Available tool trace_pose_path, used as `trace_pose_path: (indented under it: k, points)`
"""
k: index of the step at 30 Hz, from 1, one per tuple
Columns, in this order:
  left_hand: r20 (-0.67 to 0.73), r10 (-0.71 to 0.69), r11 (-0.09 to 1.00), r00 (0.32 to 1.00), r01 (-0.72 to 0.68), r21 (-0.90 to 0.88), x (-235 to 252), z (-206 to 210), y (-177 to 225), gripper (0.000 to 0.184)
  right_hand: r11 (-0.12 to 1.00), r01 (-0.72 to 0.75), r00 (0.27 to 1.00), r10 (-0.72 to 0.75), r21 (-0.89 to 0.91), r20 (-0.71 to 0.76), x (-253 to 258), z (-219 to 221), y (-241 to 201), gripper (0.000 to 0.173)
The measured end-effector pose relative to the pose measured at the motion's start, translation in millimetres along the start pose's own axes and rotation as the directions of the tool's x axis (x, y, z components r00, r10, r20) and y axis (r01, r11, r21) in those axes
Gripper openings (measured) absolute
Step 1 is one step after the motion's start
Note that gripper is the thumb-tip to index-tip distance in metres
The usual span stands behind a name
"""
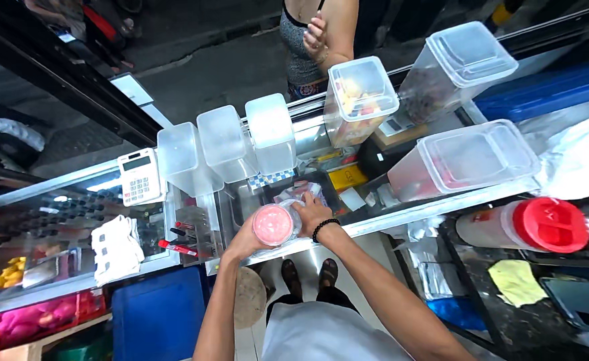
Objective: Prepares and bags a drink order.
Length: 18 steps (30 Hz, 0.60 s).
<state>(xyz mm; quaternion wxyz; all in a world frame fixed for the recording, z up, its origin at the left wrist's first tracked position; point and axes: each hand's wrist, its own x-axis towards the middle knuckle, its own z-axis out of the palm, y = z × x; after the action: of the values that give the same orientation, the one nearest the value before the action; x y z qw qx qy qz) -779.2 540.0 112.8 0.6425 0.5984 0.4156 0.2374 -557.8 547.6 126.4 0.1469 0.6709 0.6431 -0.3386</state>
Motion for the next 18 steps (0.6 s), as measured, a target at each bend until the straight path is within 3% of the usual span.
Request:
trace_pose_path:
  k: [3,6,10,13,16,18]
  points:
    - [0.004,0.031,0.999,0.999,-0.032,0.022,-5,4,-1,0.110,1.000,0.017,1.000,-0.017,0.002,0.005,3,1,1,0.094]
    - [-0.049,0.118,0.983,0.992,-0.109,0.150,-9,6,-8,0.108,0.985,0.165,0.986,-0.166,0.054,0.016,6,-6,16,0.080]
    - [-0.107,0.158,0.956,0.982,-0.125,0.266,-10,8,-15,0.106,0.892,0.381,0.921,-0.389,0.244,-0.018,10,-16,35,0.056]
    - [-0.127,0.156,0.944,0.980,-0.110,0.312,-8,10,-16,0.106,0.778,0.431,0.890,-0.450,0.458,-0.072,2,-25,55,0.049]
    - [-0.137,0.130,0.963,0.982,-0.092,0.253,-21,5,-12,0.124,0.697,0.481,0.875,-0.418,0.532,-0.243,-15,-24,77,0.056]
    - [-0.196,0.158,0.972,0.968,-0.117,0.204,-50,-3,-3,0.119,0.702,0.556,0.816,-0.359,0.445,-0.453,-36,-10,83,0.052]
